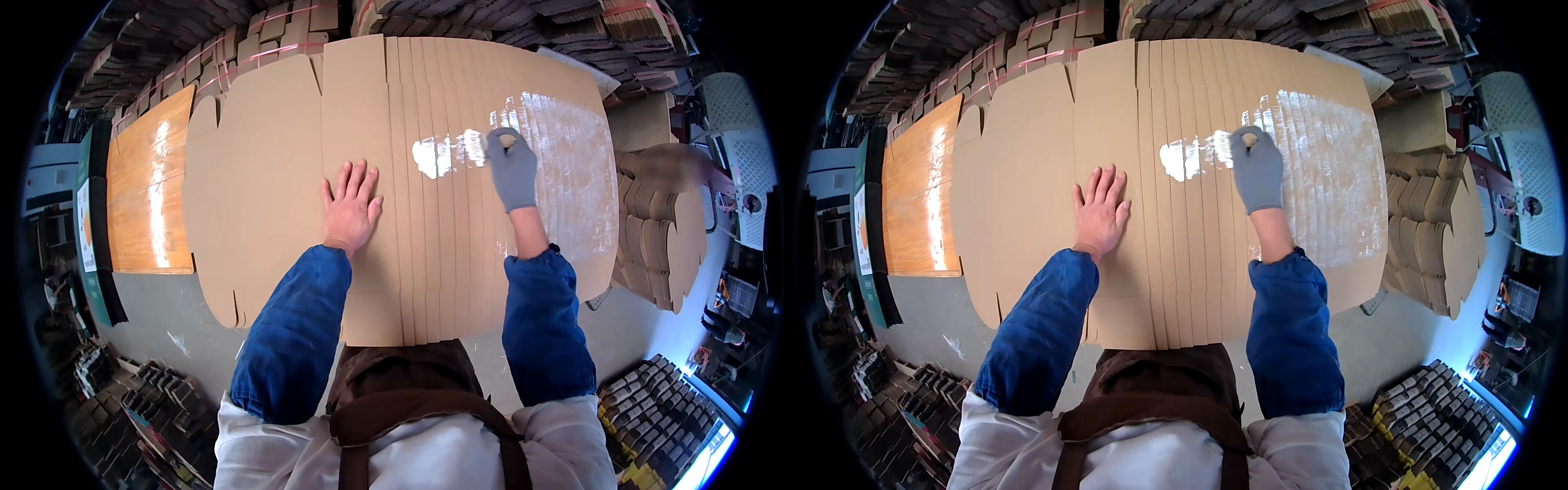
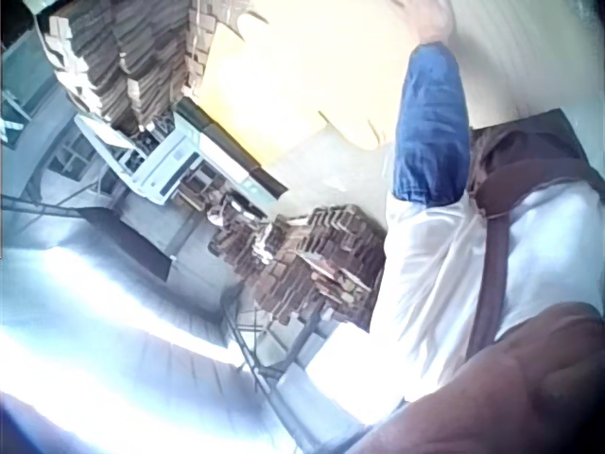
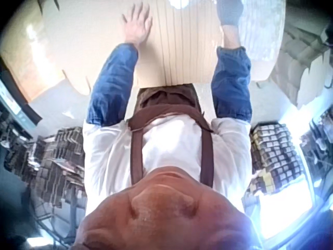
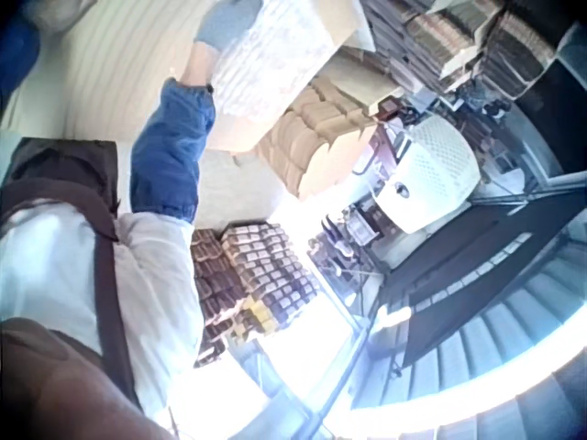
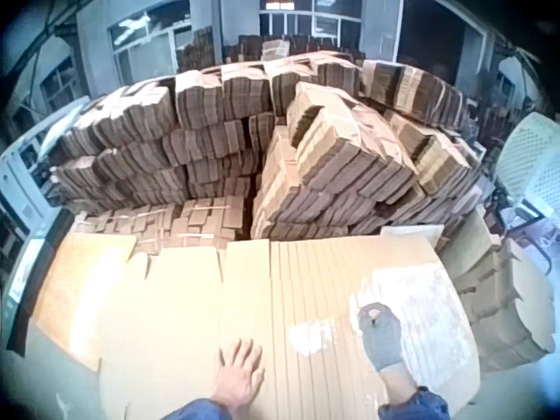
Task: The person aligns a stack of corrugated cardboard sheets on a workbench. They then use a brush to apply a white adhesive substance onto the surface of the cardboard, spreading it evenly across the material.
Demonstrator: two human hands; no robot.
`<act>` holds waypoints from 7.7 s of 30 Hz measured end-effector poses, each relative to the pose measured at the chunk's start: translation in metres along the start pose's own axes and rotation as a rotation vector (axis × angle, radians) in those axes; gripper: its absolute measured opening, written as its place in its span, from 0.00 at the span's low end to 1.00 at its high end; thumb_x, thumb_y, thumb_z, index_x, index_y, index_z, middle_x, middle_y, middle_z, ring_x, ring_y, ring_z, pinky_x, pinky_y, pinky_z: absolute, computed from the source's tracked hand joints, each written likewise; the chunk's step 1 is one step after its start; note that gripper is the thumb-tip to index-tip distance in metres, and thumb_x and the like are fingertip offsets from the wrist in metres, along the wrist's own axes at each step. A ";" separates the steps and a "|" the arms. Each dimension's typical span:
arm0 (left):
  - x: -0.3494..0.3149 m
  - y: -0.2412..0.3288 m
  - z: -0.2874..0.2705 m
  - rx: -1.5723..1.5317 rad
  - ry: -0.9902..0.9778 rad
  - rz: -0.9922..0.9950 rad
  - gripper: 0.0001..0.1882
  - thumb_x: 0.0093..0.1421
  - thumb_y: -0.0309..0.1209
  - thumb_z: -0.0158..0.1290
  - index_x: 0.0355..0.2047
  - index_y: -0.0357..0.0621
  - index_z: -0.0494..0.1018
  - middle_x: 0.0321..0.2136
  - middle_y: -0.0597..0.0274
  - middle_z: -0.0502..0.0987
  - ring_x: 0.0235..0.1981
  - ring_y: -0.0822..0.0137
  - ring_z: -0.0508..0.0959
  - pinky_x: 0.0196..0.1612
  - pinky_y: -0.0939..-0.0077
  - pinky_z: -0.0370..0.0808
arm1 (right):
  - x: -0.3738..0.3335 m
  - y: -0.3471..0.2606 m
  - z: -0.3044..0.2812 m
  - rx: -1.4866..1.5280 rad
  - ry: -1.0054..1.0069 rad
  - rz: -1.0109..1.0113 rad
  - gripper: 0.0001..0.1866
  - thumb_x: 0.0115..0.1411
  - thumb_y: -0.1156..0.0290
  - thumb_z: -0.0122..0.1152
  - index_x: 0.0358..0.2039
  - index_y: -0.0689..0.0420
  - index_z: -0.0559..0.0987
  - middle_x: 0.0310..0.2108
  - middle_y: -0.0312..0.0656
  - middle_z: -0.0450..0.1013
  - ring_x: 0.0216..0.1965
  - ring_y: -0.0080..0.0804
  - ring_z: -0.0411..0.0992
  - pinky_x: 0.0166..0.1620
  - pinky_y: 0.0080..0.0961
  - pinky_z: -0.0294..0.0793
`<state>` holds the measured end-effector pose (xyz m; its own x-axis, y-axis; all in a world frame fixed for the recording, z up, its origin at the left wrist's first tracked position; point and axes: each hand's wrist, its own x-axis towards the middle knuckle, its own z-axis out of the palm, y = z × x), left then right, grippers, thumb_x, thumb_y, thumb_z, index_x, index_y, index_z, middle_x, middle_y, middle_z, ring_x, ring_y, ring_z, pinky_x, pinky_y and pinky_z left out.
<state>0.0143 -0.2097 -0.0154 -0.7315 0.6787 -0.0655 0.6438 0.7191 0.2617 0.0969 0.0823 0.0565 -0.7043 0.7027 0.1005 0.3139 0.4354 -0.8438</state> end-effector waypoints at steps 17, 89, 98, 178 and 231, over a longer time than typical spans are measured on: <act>-0.003 -0.008 -0.002 -0.021 -0.008 -0.013 0.30 0.68 0.45 0.45 0.69 0.59 0.59 0.73 0.67 0.53 0.74 0.58 0.49 0.70 0.33 0.46 | -0.058 -0.063 0.047 -0.405 -0.157 -0.321 0.06 0.61 0.70 0.58 0.38 0.54 0.75 0.42 0.43 0.72 0.36 0.48 0.77 0.38 0.41 0.79; 0.001 -0.004 0.002 -0.010 -0.007 0.040 0.30 0.69 0.43 0.42 0.70 0.56 0.57 0.73 0.64 0.52 0.74 0.55 0.48 0.70 0.34 0.43 | -0.163 -0.009 -0.033 -0.036 -0.074 0.305 0.05 0.63 0.71 0.61 0.35 0.59 0.81 0.34 0.48 0.77 0.34 0.44 0.77 0.40 0.33 0.76; 0.002 -0.005 0.008 -0.019 0.017 0.052 0.29 0.70 0.43 0.41 0.70 0.56 0.57 0.73 0.64 0.52 0.74 0.55 0.48 0.70 0.32 0.42 | -0.214 -0.042 -0.014 -0.621 -0.213 -0.331 0.09 0.57 0.73 0.60 0.39 0.50 0.79 0.43 0.41 0.74 0.31 0.47 0.78 0.34 0.40 0.80; 0.001 -0.007 0.009 -0.006 0.010 0.045 0.30 0.68 0.43 0.42 0.70 0.57 0.57 0.73 0.66 0.52 0.74 0.55 0.48 0.70 0.33 0.42 | -0.093 0.040 -0.066 0.073 0.046 0.385 0.09 0.64 0.70 0.62 0.43 0.60 0.79 0.39 0.43 0.78 0.34 0.35 0.80 0.37 0.32 0.80; 0.002 -0.004 0.003 0.030 0.007 0.037 0.31 0.67 0.45 0.46 0.70 0.58 0.58 0.72 0.66 0.54 0.74 0.57 0.50 0.70 0.34 0.45 | -0.080 -0.047 0.064 -0.782 -0.408 -0.356 0.05 0.58 0.73 0.59 0.36 0.56 0.75 0.40 0.44 0.73 0.36 0.44 0.78 0.35 0.38 0.80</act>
<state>0.0110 -0.2110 -0.0198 -0.7088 0.7036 -0.0493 0.6765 0.6980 0.2348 0.0978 -0.0300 0.0545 -0.9622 0.2702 -0.0329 0.2714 0.9430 -0.1926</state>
